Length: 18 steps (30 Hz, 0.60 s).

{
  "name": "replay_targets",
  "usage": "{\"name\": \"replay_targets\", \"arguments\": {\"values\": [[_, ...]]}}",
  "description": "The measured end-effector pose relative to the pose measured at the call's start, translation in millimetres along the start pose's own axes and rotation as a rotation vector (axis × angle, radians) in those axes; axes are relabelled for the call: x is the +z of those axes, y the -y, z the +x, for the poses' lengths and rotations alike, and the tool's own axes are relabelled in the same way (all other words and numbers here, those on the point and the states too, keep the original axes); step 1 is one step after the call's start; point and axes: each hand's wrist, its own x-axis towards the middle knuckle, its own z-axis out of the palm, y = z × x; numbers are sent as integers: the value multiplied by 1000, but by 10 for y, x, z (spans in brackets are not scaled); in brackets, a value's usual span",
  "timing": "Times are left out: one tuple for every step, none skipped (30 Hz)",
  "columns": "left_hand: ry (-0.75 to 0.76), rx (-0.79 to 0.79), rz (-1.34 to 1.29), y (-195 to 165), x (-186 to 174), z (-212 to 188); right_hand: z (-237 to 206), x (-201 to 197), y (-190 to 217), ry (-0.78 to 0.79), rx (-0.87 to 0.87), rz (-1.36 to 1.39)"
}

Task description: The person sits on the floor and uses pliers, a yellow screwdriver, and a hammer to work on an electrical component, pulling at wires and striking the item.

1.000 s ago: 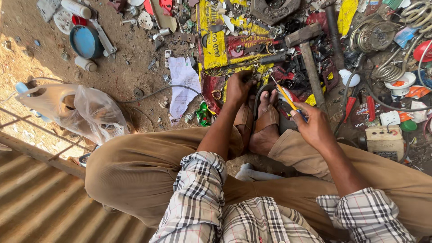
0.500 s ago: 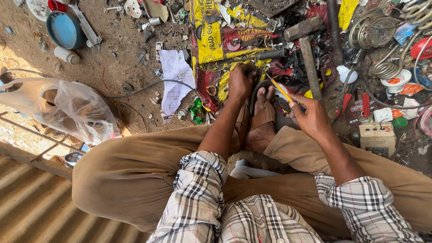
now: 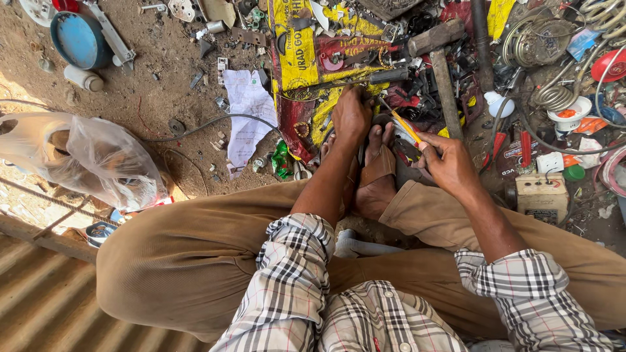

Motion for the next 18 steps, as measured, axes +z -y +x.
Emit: {"name": "replay_targets", "arguments": {"values": [[15, -14, 13, 1, 11, 10, 17, -2, -24, 2, 2, -6], [31, -28, 26, 5, 22, 17, 33, -3, -50, 5, 5, -11], [27, -18, 21, 11, 34, 17, 44, -6, -78, 7, 15, -28], [21, -6, 17, 18, 46, 20, 63, -12, -103, 8, 23, -44], [15, 4, 12, 29, 55, 18, 76, -19, -127, 10, 32, -60], [13, 9, 21, 38, 65, 18, 87, -31, -146, 9, 12, -63], [12, 15, 28, 43, 75, 21, 100, -49, -156, 7, -7, -65], [12, 20, 35, 49, 83, 18, 107, -70, -160, 6, -25, -68], [17, 18, 35, 55, 87, 16, 117, -99, -155, 27, -9, -53], [22, 18, 34, 56, 90, 15, 133, -134, -140, 47, 6, -39], [26, 18, 34, 54, 90, 18, 156, -160, -116, 67, 19, -24], [25, 15, 38, 49, 89, 19, 177, -190, -87, 75, 105, -10], [23, 11, 42, 41, 88, 19, 197, -232, -54, 83, 190, 4], [21, 7, 46, 33, 84, 18, 220, -261, -21, 93, 276, 18], [22, 11, 45, 27, 76, 14, 244, -280, 11, 94, 269, -23], [23, 17, 43, 19, 70, 9, 267, -304, 38, 93, 262, -63], [24, 21, 42, 12, 63, 6, 285, -324, 60, 94, 256, -104], [21, 24, 45, 8, 56, 0, 296, -336, 75, 97, 258, -99]]}}
